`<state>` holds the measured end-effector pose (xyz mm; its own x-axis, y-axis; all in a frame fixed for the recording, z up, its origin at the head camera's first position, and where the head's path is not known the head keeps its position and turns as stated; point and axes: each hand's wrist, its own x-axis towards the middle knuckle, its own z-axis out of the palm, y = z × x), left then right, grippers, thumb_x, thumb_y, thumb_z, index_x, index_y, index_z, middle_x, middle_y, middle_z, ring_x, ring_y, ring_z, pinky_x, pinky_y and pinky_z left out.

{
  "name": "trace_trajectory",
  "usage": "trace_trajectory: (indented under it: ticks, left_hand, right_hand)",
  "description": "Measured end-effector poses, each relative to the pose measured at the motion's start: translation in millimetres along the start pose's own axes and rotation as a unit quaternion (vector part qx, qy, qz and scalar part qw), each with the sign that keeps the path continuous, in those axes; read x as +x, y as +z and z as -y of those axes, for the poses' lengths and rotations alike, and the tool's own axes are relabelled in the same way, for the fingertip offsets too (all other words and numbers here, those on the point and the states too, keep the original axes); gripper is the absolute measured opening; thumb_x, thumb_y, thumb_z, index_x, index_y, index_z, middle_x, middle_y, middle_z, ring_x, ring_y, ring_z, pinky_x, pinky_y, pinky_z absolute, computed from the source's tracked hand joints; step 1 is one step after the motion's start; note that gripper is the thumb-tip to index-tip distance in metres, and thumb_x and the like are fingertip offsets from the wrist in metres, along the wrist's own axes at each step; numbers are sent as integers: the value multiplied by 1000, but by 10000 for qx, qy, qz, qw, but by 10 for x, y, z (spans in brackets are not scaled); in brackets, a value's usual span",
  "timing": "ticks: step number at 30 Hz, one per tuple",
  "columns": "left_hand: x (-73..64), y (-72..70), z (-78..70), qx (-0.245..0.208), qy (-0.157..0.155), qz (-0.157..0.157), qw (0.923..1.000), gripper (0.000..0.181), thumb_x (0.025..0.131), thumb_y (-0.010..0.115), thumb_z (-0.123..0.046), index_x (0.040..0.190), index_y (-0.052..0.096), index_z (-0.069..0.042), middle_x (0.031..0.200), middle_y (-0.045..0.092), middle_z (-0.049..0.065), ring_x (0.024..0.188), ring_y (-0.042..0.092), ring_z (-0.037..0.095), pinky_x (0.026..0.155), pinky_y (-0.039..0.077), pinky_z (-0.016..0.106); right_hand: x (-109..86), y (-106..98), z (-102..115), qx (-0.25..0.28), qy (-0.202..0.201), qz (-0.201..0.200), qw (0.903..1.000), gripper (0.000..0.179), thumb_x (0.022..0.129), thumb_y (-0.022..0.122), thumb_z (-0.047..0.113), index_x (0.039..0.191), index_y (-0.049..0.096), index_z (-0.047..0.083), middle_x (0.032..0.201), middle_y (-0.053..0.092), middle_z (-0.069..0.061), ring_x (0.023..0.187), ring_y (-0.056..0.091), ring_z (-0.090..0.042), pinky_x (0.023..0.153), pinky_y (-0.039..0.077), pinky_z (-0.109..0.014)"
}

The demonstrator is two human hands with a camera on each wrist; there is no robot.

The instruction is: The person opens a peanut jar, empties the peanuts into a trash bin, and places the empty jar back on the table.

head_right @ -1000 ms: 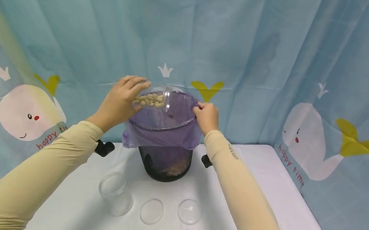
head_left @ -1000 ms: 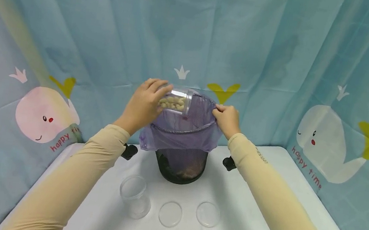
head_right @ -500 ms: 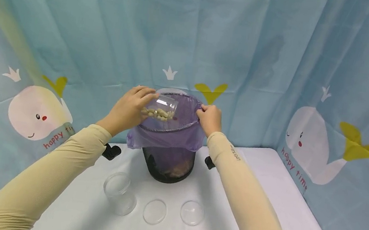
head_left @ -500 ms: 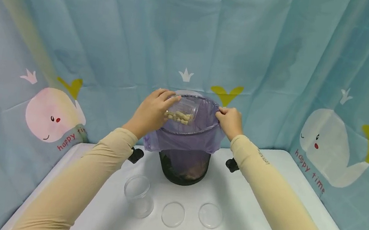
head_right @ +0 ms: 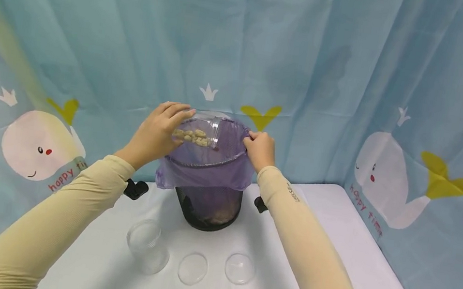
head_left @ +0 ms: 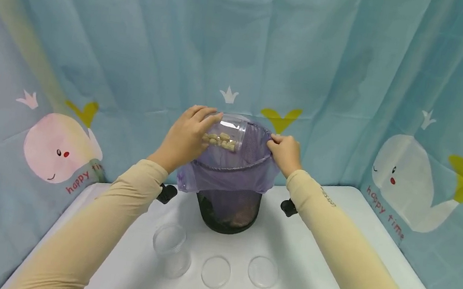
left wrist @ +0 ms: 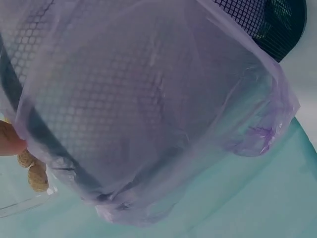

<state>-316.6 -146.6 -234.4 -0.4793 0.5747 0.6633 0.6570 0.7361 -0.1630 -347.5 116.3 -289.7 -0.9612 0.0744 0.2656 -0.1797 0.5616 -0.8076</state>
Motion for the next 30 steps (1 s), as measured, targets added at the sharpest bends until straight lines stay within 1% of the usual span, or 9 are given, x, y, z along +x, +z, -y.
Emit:
trace_trajectory:
  ticks: [2, 3, 9, 11, 15, 21, 23, 26, 30]
  left_hand:
    - [12, 6, 5, 19, -62, -67, 10000, 67, 74, 81, 5, 135, 57, -5, 136, 59, 18, 130, 50, 38, 119, 37, 46]
    - [17, 16, 6, 30, -45, -5, 10000, 67, 74, 81, 5, 135, 57, -5, 136, 59, 18, 129, 50, 38, 119, 37, 45]
    - [1, 73, -16, -31, 103, 704, 9975, 68, 72, 79, 8, 135, 59, -6, 138, 59, 18, 129, 51, 38, 115, 42, 46]
    - [0, 73, -24, -91, 42, 625, 9980, 68, 71, 80, 8, 135, 59, -5, 138, 59, 18, 130, 50, 38, 116, 41, 46]
    - [24, 48, -17, -184, -84, 219, 9996, 69, 72, 82, 4, 136, 58, -4, 137, 59, 18, 130, 50, 38, 117, 40, 46]
    - [45, 24, -15, -149, -111, 381, 9991, 69, 73, 82, 2, 136, 57, -5, 137, 59, 18, 131, 50, 38, 117, 40, 46]
    - [50, 30, -15, -179, -126, 333, 9992, 69, 73, 82, 3, 137, 57, -5, 138, 58, 18, 131, 49, 38, 118, 38, 46]
    - [60, 83, -24, -273, -13, 161, 9995, 69, 72, 81, 6, 136, 58, -4, 137, 59, 18, 130, 50, 37, 117, 40, 46]
    - [75, 158, -47, -318, 257, 229, 9989, 67, 69, 80, 9, 132, 61, -4, 135, 61, 17, 128, 52, 37, 114, 43, 45]
  right_hand:
    - [8, -6, -4, 46, -1, -39, 10000, 39, 97, 53, 16, 135, 60, 6, 138, 59, -20, 43, 24, -9, 48, 28, -21]
    - [12, -13, -5, 49, -6, -52, 10000, 39, 97, 53, 16, 135, 60, 6, 138, 58, -21, 43, 24, -8, 48, 28, -21]
    - [5, -36, -6, 56, 28, -70, 10000, 38, 98, 54, 16, 134, 60, 6, 137, 59, -20, 43, 26, -9, 47, 29, -21]
    - [-5, -30, -5, 81, 45, -45, 9999, 38, 98, 54, 16, 134, 60, 6, 138, 59, -20, 44, 26, -9, 48, 30, -22]
    - [-17, -9, -6, 85, 86, -84, 9999, 37, 98, 55, 16, 133, 61, 6, 137, 60, -18, 46, 26, -10, 50, 29, -23]
    - [-14, 21, -11, 105, 107, -61, 9999, 36, 98, 55, 16, 132, 62, 5, 136, 61, -17, 44, 27, -9, 48, 30, -22]
    - [-9, 23, -14, 126, 112, -42, 9998, 37, 98, 54, 16, 133, 61, 5, 137, 60, -17, 44, 26, -9, 49, 30, -22]
    - [-5, 12, -18, 127, 92, -78, 9998, 37, 98, 54, 15, 133, 61, 5, 136, 60, -17, 45, 25, -9, 50, 30, -23]
    - [-14, -10, -16, 82, 38, -160, 9998, 38, 97, 55, 14, 132, 61, 4, 135, 61, -19, 48, 25, -10, 52, 30, -25]
